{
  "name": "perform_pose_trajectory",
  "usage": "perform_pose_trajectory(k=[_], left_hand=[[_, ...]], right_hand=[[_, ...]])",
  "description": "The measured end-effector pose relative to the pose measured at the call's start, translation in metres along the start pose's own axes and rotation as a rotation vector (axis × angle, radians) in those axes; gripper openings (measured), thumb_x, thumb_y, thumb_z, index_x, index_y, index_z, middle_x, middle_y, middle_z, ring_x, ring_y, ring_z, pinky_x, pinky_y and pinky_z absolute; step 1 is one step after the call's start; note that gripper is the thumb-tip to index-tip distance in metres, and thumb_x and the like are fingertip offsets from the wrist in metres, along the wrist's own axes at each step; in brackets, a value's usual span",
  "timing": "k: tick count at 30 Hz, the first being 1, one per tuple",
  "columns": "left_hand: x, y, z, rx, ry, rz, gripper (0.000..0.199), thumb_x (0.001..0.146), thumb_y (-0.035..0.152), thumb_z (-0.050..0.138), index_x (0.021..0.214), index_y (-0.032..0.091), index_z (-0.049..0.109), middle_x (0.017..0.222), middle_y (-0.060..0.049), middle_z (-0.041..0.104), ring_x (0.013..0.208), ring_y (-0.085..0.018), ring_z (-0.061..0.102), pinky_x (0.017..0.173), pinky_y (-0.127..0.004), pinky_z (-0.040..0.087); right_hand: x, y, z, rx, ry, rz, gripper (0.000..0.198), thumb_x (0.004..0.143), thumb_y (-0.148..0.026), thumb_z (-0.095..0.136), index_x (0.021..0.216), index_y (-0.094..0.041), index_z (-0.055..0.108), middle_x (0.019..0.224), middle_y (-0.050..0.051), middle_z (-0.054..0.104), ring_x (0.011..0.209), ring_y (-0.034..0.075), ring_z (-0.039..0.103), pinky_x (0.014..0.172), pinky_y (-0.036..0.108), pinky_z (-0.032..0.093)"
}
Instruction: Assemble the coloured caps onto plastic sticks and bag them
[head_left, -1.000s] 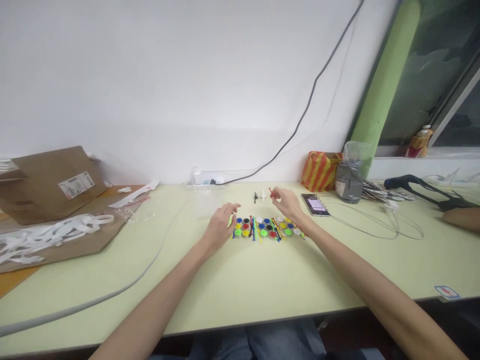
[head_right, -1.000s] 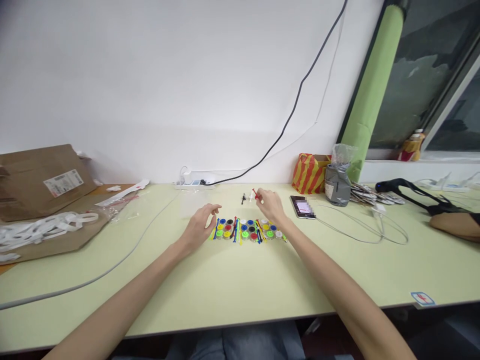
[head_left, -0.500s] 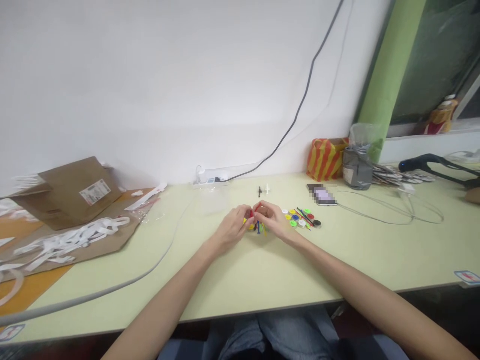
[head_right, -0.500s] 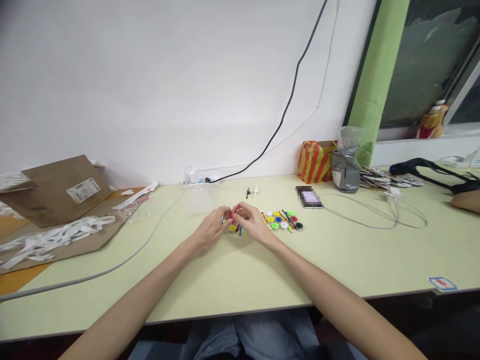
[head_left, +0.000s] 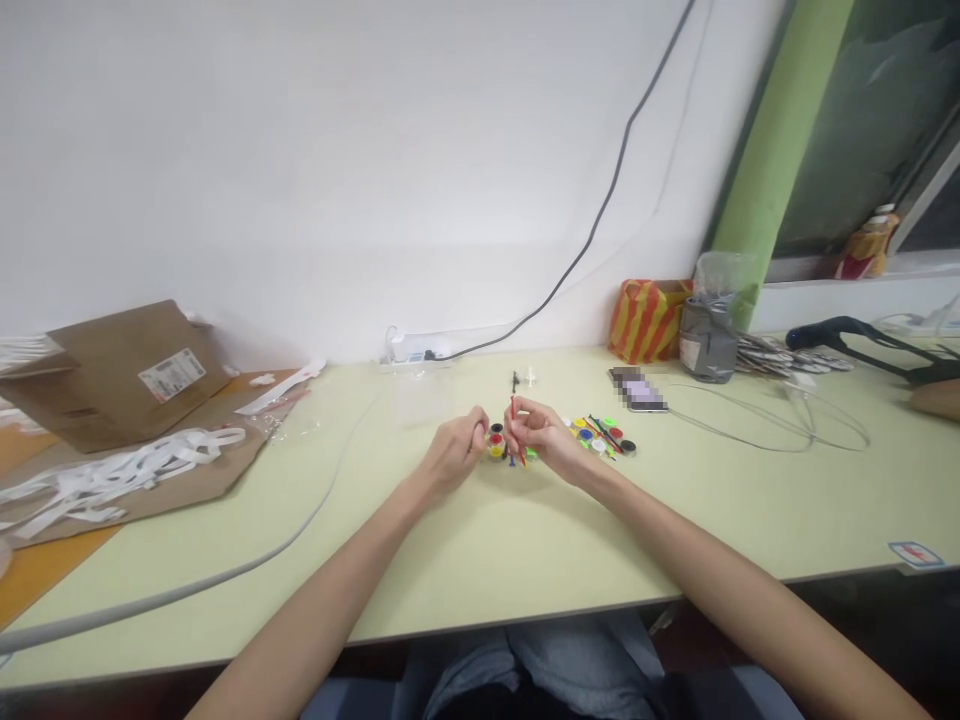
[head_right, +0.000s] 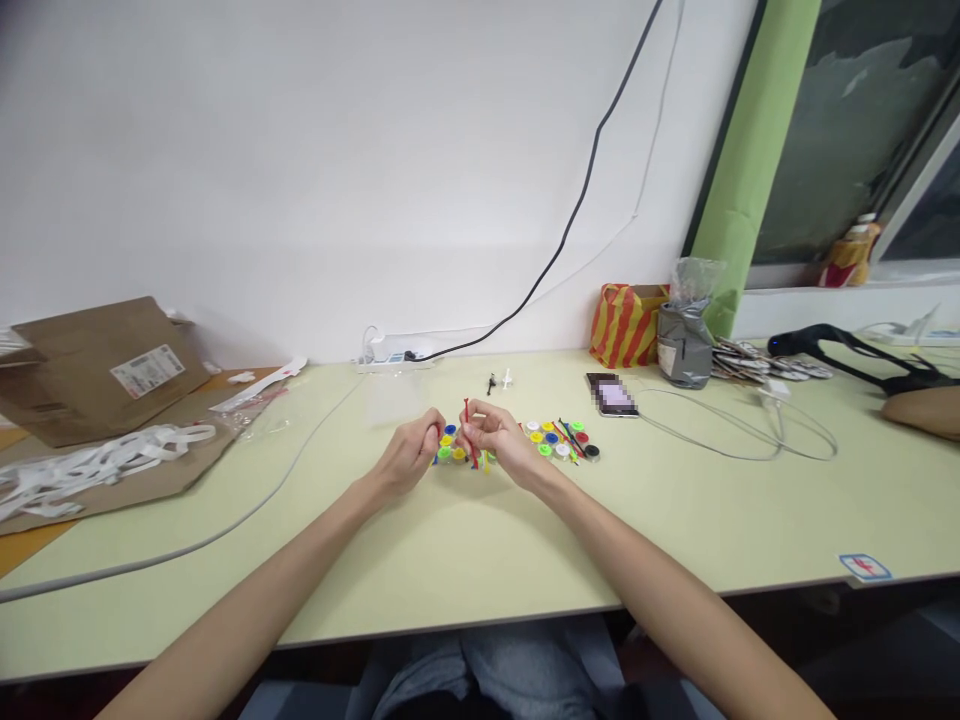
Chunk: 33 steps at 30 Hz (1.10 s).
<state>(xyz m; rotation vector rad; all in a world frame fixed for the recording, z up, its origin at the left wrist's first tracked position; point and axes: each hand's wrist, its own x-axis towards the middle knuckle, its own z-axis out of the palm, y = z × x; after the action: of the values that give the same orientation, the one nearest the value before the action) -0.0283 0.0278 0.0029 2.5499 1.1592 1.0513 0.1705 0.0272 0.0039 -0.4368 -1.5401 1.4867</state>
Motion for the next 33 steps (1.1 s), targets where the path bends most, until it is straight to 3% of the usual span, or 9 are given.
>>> perform_pose_trajectory(k=[3,7,12,17,25,29,33], left_hand=[[0.002,-0.013,-0.006,0.039,0.103,-0.013,0.017,0.102,0.031,0.033,0.097,0.021,0.046,0.08,0.001,0.053,0.071,-0.015,0.053,0.07,-0.029,0.042],[0.007,-0.036,-0.014,0.201,0.225,0.051,0.011,0.097,0.031,0.05,0.099,0.021,0.054,0.101,-0.006,0.055,0.098,-0.02,0.054,0.088,-0.034,0.044],[0.006,-0.056,-0.02,0.174,0.222,-0.021,0.012,0.09,0.019,0.054,0.101,0.022,0.059,0.091,-0.002,0.057,0.082,-0.016,0.055,0.077,-0.029,0.046],[0.003,-0.061,-0.02,0.141,0.191,-0.049,0.016,0.083,0.015,0.055,0.098,0.021,0.058,0.093,-0.001,0.062,0.078,-0.014,0.057,0.074,-0.028,0.045],[0.002,-0.06,-0.019,0.27,0.052,-0.085,0.021,0.09,0.031,0.055,0.108,0.024,0.065,0.1,-0.001,0.072,0.087,-0.018,0.065,0.085,-0.033,0.045],[0.003,-0.065,-0.024,0.339,-0.041,-0.038,0.021,0.094,0.033,0.05,0.1,0.023,0.067,0.104,-0.004,0.071,0.095,-0.021,0.064,0.087,-0.035,0.044],[0.003,-0.072,-0.031,0.417,-0.078,-0.076,0.025,0.093,0.034,0.049,0.097,0.022,0.07,0.105,-0.007,0.066,0.094,-0.023,0.062,0.083,-0.035,0.045]], right_hand=[[0.002,-0.004,-0.008,-0.049,0.09,-0.016,0.034,0.082,-0.05,0.072,0.088,-0.022,0.053,0.07,-0.001,0.059,0.059,0.013,0.052,0.055,0.025,0.042],[0.005,-0.001,-0.02,-0.15,0.333,0.007,0.036,0.078,-0.052,0.07,0.084,-0.021,0.053,0.065,-0.003,0.057,0.054,0.012,0.05,0.05,0.024,0.039],[0.005,0.003,-0.032,-0.173,0.545,0.022,0.032,0.076,-0.047,0.069,0.077,-0.021,0.051,0.059,-0.005,0.052,0.05,0.009,0.044,0.048,0.022,0.036],[0.007,0.002,-0.038,-0.178,0.592,-0.016,0.03,0.076,-0.045,0.069,0.076,-0.02,0.053,0.061,-0.004,0.053,0.05,0.009,0.044,0.047,0.021,0.037],[0.007,-0.001,-0.039,-0.23,0.619,-0.054,0.031,0.078,-0.049,0.066,0.081,-0.021,0.054,0.062,-0.004,0.053,0.051,0.01,0.046,0.042,0.02,0.037],[0.007,-0.001,-0.041,-0.267,0.609,-0.069,0.031,0.08,-0.049,0.065,0.082,-0.021,0.053,0.062,-0.004,0.053,0.05,0.009,0.047,0.043,0.02,0.038],[0.008,0.001,-0.044,-0.328,0.589,-0.093,0.033,0.081,-0.051,0.064,0.081,-0.02,0.054,0.063,-0.004,0.054,0.049,0.009,0.048,0.043,0.021,0.039]])
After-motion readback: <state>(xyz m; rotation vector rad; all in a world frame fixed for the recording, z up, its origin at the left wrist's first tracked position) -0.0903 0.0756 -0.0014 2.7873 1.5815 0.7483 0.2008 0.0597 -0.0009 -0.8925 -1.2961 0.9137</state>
